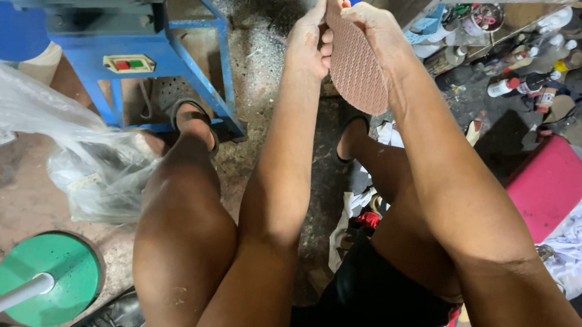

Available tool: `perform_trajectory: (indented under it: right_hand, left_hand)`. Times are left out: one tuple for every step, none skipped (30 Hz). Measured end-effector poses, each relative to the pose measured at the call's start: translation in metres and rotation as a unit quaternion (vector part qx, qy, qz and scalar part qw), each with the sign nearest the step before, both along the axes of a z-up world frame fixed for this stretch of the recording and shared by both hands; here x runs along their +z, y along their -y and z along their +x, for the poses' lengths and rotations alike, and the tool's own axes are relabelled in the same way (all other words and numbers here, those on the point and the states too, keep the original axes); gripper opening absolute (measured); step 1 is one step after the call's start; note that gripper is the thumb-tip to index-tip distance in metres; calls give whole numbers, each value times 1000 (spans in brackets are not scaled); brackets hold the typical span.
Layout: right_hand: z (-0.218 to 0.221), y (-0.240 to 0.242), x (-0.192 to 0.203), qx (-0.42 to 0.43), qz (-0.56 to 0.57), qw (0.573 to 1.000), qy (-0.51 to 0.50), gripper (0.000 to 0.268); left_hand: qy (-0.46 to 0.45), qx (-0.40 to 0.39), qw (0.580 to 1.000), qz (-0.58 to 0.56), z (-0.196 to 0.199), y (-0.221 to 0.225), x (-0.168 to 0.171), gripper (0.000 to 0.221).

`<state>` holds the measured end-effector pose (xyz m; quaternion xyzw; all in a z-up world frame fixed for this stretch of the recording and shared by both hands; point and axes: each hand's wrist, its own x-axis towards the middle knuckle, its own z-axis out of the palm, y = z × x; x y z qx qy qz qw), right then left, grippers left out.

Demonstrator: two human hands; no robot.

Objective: The person uses a belt sander to grind the edge of a shoe sole, then wipes the sole by hand and applies an adhesive or sealant from a small bottle.

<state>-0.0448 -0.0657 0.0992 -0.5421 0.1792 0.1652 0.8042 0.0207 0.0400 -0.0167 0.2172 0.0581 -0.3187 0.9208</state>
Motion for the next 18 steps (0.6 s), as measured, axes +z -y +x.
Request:
perform_trajectory:
  right_hand:
    - [2, 0, 0, 1, -5, 1000, 0, 36]
    - [3, 1, -1, 1, -9, 1000, 1, 35]
    - [1, 1, -2, 4, -18, 1000, 2, 35]
    - [0, 2, -2, 7, -28, 1000, 4, 34]
    - [-1, 4, -2, 10, -37, 999, 6, 34]
    - [-5, 6, 0, 18, -7, 1000, 18, 32]
    - [-10, 9, 1, 25, 23, 999, 30, 31]
    - [-14, 11, 4, 32, 52, 997, 44, 30]
    - [-19, 13, 7, 59, 77, 994, 59, 34]
    - [-24, 15, 11, 84, 101, 988, 76, 39]
    - [-26, 17, 15, 109, 125, 982, 92, 44]
    - [-28, 19, 18, 114, 138, 979, 96, 45]
    - [-30, 20, 20, 119, 150, 976, 101, 47]
    - [-31, 21, 22, 127, 164, 972, 106, 49]
    - [-33, 23, 23, 131, 174, 969, 116, 52]
    - [-34, 23, 25, 141, 185, 965, 125, 54]
    - [-35, 24, 27, 150, 196, 960, 133, 57]
    - [-37, 24, 28, 150, 200, 959, 131, 58]
  left_hand:
    - [-13, -7, 1000, 6, 0, 0, 1, 43]
    - [-6, -8, 1000, 1, -1, 0, 2, 42]
    - [1, -10, 1000, -3, -2, 0, 4, 42]
    - [10, -10, 1000, -9, -3, -2, 8, 41]
    - [26, 0, 1000, 3, -6, -5, 12, 43]
    - [44, 9, 999, 12, -12, -7, 18, 44]
    - [61, 18, 998, 22, -19, -10, 24, 45]
    - [99, 31, 994, 17, -24, -14, 32, 42]
    - [138, 43, 989, 12, -28, -21, 39, 39]
    - [177, 54, 983, 7, -31, -26, 46, 37]
    - [205, 77, 975, 40, -34, -31, 54, 41]
    - [234, 93, 965, 74, -37, -34, 61, 45]
    - [262, 109, 953, 107, -40, -36, 68, 49]
    - [263, 93, 956, 92, -43, -41, 75, 54]
    - [264, 76, 958, 78, -45, -47, 81, 60]
    - [263, 65, 960, 65, -47, -53, 88, 67]
    - [283, 58, 956, 58, -48, -57, 95, 67]
    - [301, 50, 951, 53, -51, -61, 99, 68]
